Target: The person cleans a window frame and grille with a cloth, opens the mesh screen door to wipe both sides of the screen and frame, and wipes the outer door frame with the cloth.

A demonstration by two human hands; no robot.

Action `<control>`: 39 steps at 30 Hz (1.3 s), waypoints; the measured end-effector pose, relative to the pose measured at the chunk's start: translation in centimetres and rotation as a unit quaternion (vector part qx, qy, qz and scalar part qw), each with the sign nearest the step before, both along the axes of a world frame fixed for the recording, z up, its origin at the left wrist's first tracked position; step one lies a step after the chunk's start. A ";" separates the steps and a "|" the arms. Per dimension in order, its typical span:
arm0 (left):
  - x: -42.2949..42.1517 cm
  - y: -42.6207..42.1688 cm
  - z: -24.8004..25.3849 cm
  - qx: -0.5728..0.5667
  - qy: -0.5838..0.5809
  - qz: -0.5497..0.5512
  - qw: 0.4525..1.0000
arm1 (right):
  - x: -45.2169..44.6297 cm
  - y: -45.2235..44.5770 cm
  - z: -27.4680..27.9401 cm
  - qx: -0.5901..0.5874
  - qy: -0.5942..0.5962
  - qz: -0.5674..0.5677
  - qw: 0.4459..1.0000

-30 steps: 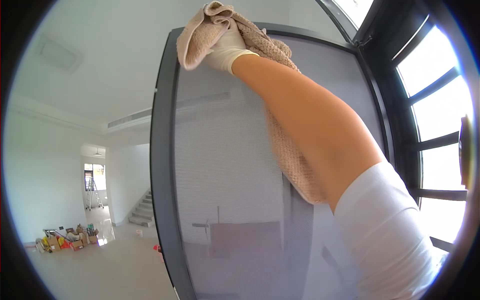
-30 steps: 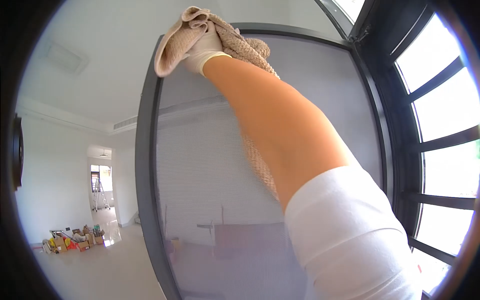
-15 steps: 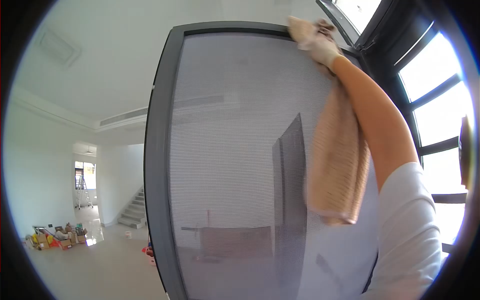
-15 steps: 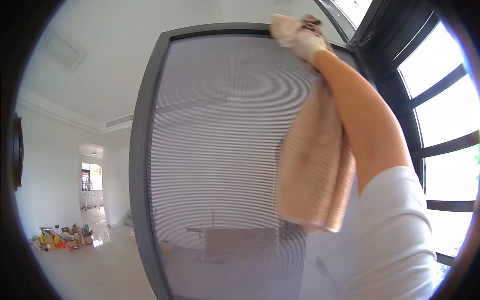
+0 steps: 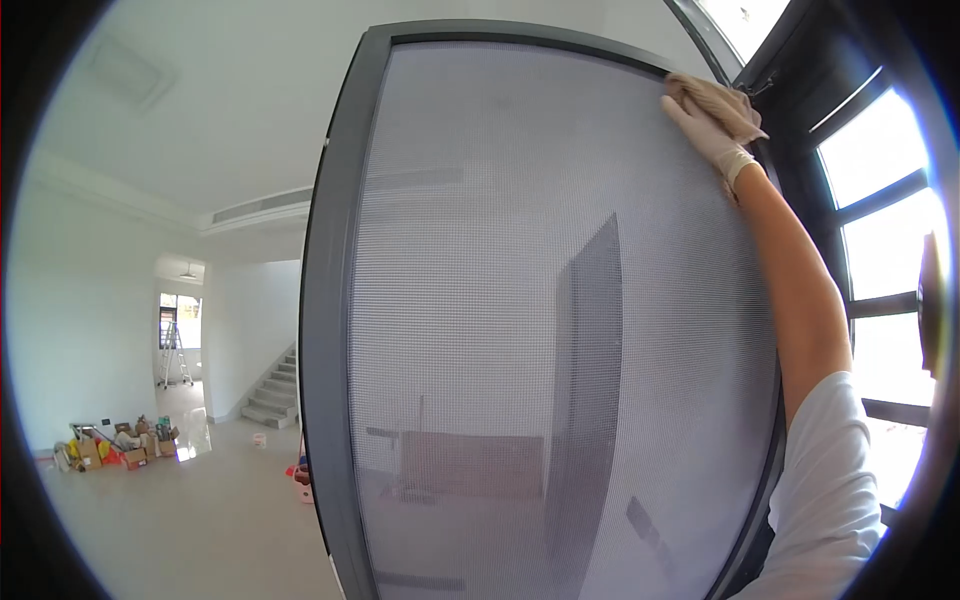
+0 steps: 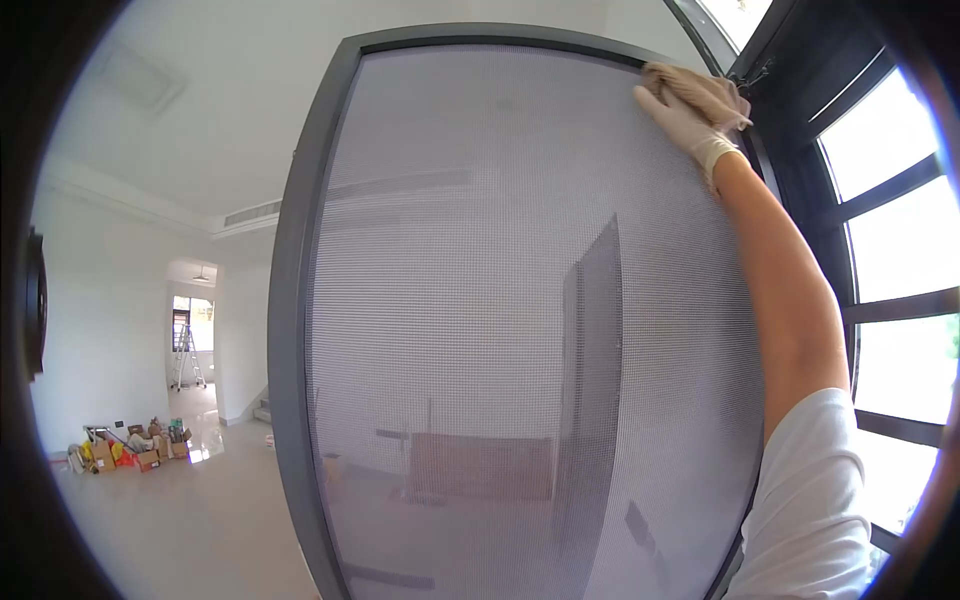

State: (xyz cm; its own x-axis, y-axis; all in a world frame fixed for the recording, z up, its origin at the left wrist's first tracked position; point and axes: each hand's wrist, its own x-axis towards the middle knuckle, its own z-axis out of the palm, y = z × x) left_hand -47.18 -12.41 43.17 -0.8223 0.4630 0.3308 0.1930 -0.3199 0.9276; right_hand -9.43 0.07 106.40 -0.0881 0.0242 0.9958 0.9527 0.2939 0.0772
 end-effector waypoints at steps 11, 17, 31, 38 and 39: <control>0.3 -1.0 0.6 -0.029 0.096 0.049 0.994 | -21.7 -5.5 2.3 0.247 -0.211 0.026 0.945; -0.5 0.2 -0.9 0.011 0.054 0.037 0.998 | -31.8 -5.7 3.2 0.209 -0.178 0.176 0.945; -1.6 2.6 -3.1 0.216 -0.080 -0.042 0.972 | -30.4 -7.5 -21.5 0.127 -0.589 0.399 0.691; -0.5 3.2 0.6 0.179 -0.098 0.133 0.970 | -27.7 -2.3 -42.1 -0.085 -0.615 0.546 0.562; 0.2 2.8 1.2 0.177 -0.118 0.123 0.969 | -27.4 -2.3 -40.1 -0.044 -0.619 0.532 0.576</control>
